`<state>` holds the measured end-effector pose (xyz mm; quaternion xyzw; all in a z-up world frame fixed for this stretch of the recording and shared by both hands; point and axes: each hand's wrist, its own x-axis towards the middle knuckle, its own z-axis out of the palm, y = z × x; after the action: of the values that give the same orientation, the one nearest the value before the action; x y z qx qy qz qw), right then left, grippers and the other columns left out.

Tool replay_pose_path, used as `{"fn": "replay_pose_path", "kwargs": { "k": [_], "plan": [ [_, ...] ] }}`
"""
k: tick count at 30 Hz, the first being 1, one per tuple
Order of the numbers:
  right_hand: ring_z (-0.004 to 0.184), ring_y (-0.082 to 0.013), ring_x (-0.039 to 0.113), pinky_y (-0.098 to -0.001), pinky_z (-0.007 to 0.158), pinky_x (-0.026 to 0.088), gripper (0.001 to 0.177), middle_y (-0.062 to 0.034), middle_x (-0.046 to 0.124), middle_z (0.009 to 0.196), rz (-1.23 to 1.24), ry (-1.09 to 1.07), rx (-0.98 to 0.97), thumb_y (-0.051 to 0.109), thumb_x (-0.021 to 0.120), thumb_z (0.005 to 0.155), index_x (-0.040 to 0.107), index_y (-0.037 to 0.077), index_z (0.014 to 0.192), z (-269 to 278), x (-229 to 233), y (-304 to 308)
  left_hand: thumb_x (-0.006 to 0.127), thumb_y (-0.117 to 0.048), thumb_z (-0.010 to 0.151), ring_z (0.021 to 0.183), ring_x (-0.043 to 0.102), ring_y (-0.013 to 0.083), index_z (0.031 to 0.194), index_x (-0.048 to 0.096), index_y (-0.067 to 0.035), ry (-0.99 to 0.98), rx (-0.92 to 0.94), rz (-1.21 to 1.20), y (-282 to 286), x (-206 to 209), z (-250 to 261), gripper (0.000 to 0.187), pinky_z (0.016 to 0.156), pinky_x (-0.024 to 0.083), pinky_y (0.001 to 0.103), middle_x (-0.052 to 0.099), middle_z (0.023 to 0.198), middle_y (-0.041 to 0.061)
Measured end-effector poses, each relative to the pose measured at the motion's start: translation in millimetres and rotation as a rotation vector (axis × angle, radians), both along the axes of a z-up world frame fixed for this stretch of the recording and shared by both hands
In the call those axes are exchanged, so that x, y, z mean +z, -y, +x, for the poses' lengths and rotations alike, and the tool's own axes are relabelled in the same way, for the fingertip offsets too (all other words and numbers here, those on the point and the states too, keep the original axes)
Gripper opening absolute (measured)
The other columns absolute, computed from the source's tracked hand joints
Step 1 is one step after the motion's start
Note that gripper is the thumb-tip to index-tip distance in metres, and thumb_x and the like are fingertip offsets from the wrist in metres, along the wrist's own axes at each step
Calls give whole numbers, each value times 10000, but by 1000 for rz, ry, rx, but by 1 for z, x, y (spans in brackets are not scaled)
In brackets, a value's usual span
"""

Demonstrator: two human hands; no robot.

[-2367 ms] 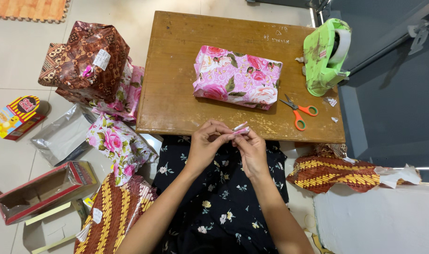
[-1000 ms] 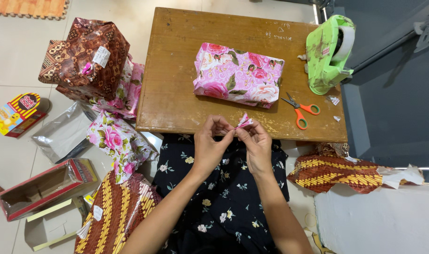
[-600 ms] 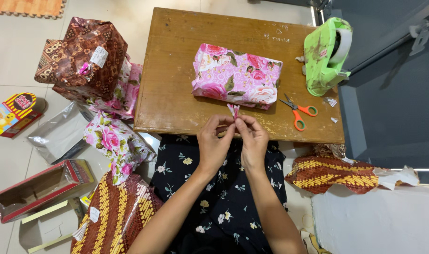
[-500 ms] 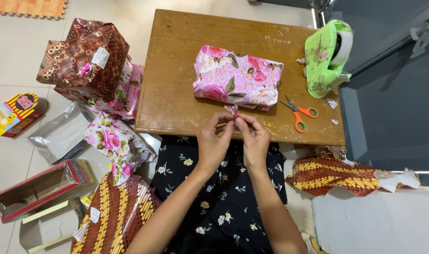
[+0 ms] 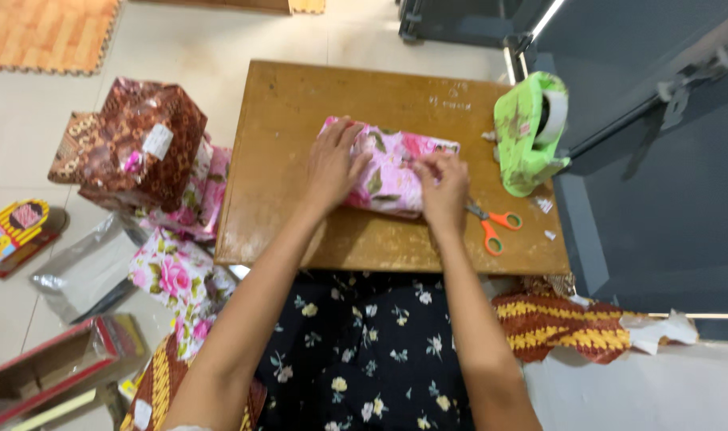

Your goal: The person wraps a rectangular box with floral wrapping paper, folds the paper around the box, and secures it with tape. They then cut the excess paper with scissors and place the wrapped gift on the table.

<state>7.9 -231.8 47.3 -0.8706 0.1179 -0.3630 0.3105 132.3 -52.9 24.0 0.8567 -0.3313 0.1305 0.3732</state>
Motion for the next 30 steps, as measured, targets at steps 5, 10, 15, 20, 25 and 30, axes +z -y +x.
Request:
{"fn": "replay_pose_path", "kwargs": {
  "k": [5, 10, 15, 20, 25, 30],
  "plan": [
    [1055, -253, 570, -433, 941, 360, 127, 4, 699, 1002, -98, -68, -6, 262, 808, 832, 766, 156, 889, 11, -1, -8, 626, -488, 946, 1423, 359, 437, 1521, 439, -128, -73, -15, 146, -17, -6, -1, 705, 1119, 262, 633, 345, 1620, 199],
    [1045, -232, 566, -430, 968, 353, 162, 26, 688, 966, -79, -110, -69, 312, 827, 807, 763, 166, 837, 15, -5, -20, 625, -529, 914, 1415, 376, 417, 1412, 558, -105, -69, 133, 256, -30, -1, -55, 657, 1163, 224, 622, 431, 1533, 157],
    [1049, -257, 552, -443, 975, 340, 164, 19, 690, 966, -80, -107, -142, 314, 843, 777, 764, 173, 802, 23, -9, -25, 672, -328, 986, 1467, 393, 381, 1305, 667, -124, 60, 31, 86, -15, 13, -34, 378, 1244, 286, 569, 555, 1432, 118],
    [1060, -261, 552, -447, 982, 336, 143, 10, 689, 982, -80, -62, -165, 289, 841, 780, 768, 175, 827, 26, -9, -25, 749, -265, 849, 1464, 345, 398, 1137, 741, -165, 214, -209, 40, 21, 6, 2, 305, 1198, 231, 607, 555, 1447, 136],
    [1067, -236, 553, -423, 988, 331, 125, 33, 700, 1000, -12, -89, -152, 271, 826, 791, 779, 180, 863, 27, -9, -25, 787, -262, 833, 1476, 333, 411, 1006, 785, -178, 120, -245, -34, 36, -12, 18, 192, 1199, 204, 633, 570, 1431, 107],
    [977, -181, 660, -367, 900, 492, 184, -7, 721, 1042, 176, 1, 30, 223, 781, 836, 765, 150, 1004, 15, -7, -4, 815, -233, 829, 1462, 343, 455, 942, 785, -153, 30, -274, -100, 39, -17, 22, 142, 1169, 231, 627, 594, 1407, 132]
  ]
}}
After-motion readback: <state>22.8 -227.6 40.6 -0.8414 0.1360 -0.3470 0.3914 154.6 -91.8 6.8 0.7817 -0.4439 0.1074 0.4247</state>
